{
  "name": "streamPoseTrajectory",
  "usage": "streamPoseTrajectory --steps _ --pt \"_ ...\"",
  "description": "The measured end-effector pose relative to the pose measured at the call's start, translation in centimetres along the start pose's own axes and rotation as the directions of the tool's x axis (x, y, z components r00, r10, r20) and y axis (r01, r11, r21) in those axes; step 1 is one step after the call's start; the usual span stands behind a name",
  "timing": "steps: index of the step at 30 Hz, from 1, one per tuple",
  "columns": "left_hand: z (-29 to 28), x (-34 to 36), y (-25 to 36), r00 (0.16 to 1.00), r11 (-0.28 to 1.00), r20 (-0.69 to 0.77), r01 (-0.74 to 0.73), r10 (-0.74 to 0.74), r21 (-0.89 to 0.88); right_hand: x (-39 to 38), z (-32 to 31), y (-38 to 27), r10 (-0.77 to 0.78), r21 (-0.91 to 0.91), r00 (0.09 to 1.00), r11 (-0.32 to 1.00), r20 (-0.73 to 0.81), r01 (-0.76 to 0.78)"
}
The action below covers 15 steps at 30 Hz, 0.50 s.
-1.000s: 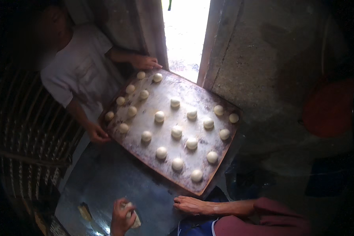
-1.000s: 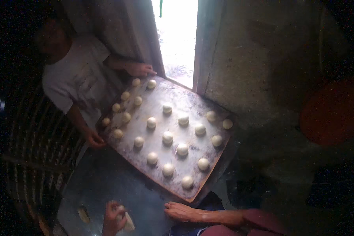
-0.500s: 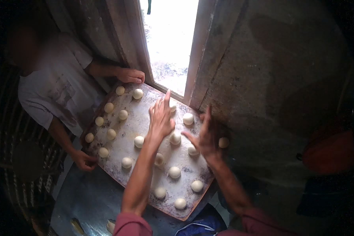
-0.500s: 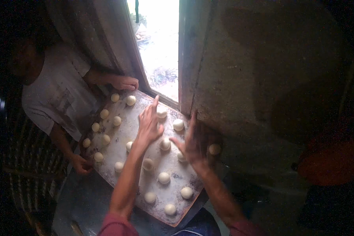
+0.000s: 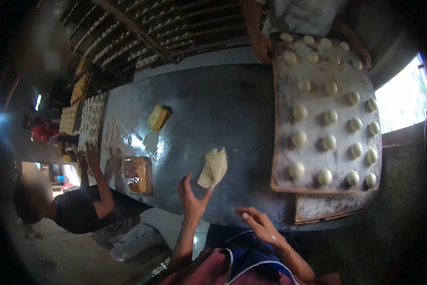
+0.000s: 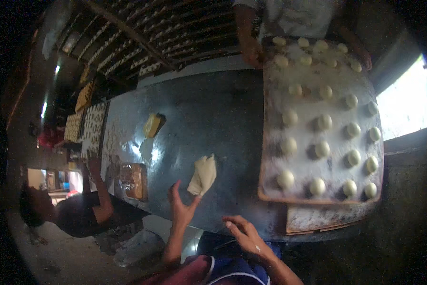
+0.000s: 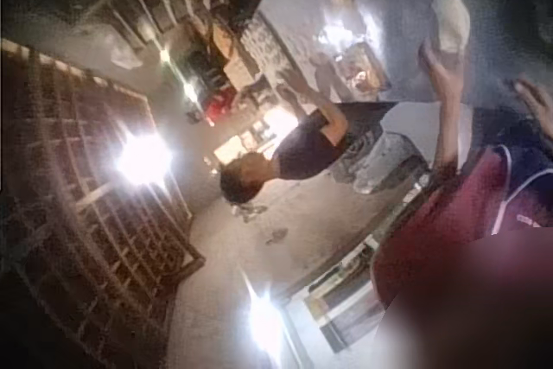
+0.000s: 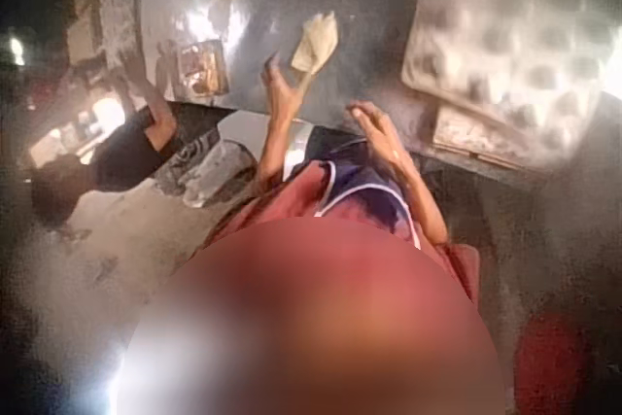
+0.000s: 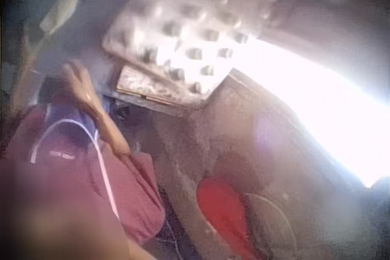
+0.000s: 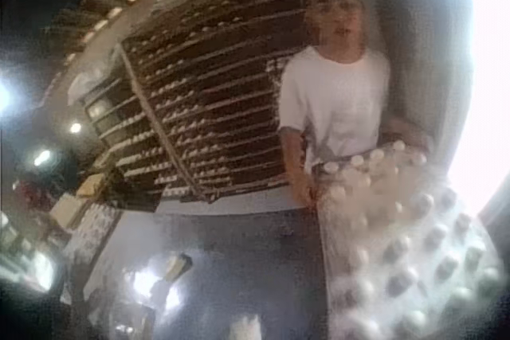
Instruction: The person shapes small dough balls into ring-shaped pastries by hand and places them on a wooden tray. A coworker also shapes dough and arranges the finished pastries on racks in the background.
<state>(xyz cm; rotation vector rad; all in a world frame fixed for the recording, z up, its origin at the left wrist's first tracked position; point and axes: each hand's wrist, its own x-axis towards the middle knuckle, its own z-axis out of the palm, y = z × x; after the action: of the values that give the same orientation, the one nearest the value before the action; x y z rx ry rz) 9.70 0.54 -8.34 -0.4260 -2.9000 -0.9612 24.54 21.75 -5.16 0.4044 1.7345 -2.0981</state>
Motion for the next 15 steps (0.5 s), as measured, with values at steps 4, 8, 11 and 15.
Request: streamPoseTrajectory --steps 4,8,11,15 --pt "0.7 0.1 -5.7 0.975 0.982 0.137 -0.16 0.173 -0.097 5.4 5.6 3.6 0.102 0.138 0.993 0.986 -0.057 -0.093" --pt "-1.8 -0.1 -2.3 0.961 0.941 0.123 -0.208 0.247 -0.265 13.9 7.9 6.5 0.258 0.618 0.964 0.769 -0.069 -0.161" --pt "-7.0 -2.4 -1.9 0.888 0.846 0.452 0.18 0.079 -0.503 15.2 9.9 1.8 0.228 0.612 0.953 0.789 -0.199 -0.06" --pt "-5.2 -0.1 -7.1 0.318 -0.082 0.945 0.942 -0.075 -0.324 10.6 11.5 -0.7 0.044 -0.153 0.942 0.983 -0.331 -0.1"
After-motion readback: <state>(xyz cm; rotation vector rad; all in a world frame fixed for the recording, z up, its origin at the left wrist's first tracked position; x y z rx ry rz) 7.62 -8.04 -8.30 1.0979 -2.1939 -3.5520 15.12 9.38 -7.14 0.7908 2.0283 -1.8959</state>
